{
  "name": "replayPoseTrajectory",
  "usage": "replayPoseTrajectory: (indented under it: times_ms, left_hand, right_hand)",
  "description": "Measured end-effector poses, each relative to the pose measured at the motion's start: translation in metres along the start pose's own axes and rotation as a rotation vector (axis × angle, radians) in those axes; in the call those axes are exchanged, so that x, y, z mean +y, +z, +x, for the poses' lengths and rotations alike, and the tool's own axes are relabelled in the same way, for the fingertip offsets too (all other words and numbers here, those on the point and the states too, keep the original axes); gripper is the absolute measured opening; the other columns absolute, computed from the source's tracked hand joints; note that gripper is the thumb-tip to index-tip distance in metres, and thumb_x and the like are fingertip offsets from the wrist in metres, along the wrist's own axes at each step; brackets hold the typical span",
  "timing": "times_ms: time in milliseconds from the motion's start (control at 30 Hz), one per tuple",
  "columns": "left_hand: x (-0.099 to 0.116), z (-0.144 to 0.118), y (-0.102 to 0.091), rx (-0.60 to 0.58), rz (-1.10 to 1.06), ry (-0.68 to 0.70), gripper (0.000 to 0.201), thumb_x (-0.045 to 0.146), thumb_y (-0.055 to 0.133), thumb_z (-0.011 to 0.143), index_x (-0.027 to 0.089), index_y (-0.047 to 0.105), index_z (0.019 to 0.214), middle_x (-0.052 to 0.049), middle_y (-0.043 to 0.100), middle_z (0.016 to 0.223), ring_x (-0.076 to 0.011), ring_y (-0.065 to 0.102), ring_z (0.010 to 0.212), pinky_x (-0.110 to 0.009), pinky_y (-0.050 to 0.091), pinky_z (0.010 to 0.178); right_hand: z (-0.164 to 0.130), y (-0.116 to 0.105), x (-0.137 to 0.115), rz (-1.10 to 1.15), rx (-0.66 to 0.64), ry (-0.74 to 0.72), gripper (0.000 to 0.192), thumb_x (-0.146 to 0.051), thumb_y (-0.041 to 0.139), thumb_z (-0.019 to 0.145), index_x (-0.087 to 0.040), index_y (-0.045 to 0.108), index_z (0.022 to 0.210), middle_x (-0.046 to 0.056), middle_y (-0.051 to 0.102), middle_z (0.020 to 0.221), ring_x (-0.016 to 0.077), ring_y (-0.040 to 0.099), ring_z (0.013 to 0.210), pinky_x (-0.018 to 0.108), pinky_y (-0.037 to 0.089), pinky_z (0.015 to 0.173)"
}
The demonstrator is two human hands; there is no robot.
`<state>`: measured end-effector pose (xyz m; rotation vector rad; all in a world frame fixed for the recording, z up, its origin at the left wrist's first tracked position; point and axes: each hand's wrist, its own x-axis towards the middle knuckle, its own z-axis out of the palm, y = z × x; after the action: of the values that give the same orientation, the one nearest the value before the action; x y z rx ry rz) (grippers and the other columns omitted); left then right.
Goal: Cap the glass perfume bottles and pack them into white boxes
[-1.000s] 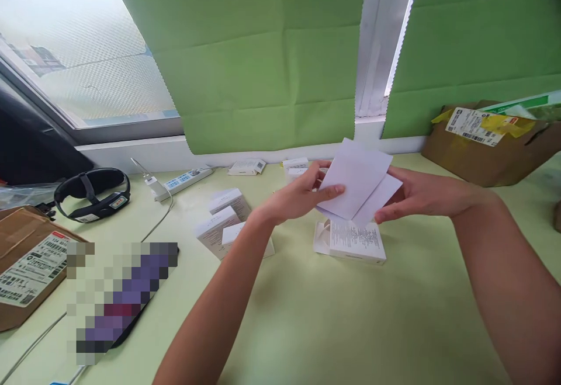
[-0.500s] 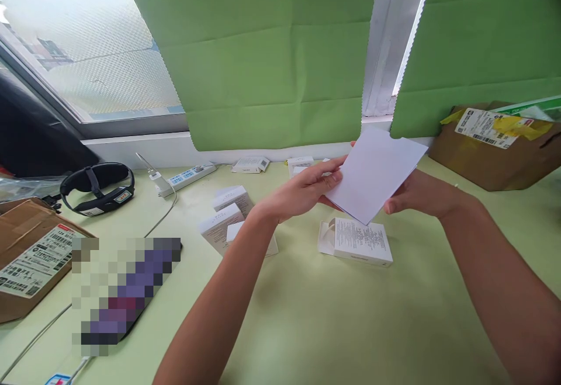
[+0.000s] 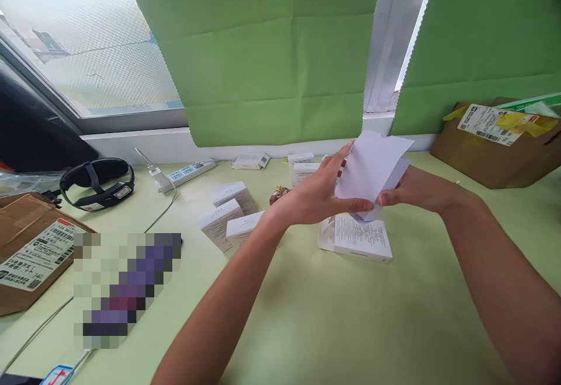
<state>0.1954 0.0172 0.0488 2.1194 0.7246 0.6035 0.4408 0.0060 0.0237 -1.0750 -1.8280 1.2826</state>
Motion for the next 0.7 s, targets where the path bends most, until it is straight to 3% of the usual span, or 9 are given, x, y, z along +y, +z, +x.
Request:
replayPoseTrajectory:
  times_ms: [133,400,700]
  left_hand:
    - [-0.001,0.0,0.002,0.006,0.007,0.019,0.108,0.055,0.076,0.077,0.045,0.004,0.158,-0.009,0.032,0.157,-0.0375,0.04,0.138,-0.056,0.042,0.107]
    - [0.002,-0.006,-0.004,-0.068,0.035,0.108,0.105,0.049,0.082,0.073,0.054,0.016,0.154,-0.007,0.035,0.152,-0.042,0.045,0.129,-0.057,0.047,0.097]
    - [0.014,-0.009,0.0,-0.062,0.251,0.1,0.102,0.041,0.076,0.079,0.052,0.01,0.156,-0.002,0.01,0.166,-0.0393,0.043,0.135,-0.05,0.05,0.096]
  right_hand:
    - [-0.002,0.0,-0.001,-0.017,0.011,0.042,0.079,-0.042,0.083,0.073,-0.04,0.05,0.145,0.002,0.061,0.144,0.0363,0.058,0.128,0.052,0.056,0.098]
    - [-0.007,-0.003,-0.002,-0.018,0.009,0.068,0.075,-0.042,0.083,0.073,-0.04,0.053,0.141,0.002,0.066,0.137,0.037,0.061,0.123,0.054,0.055,0.096]
    - [-0.009,-0.006,-0.003,-0.033,0.036,0.104,0.07,-0.041,0.083,0.073,-0.037,0.058,0.138,0.004,0.069,0.131,0.0342,0.063,0.118,0.049,0.055,0.095]
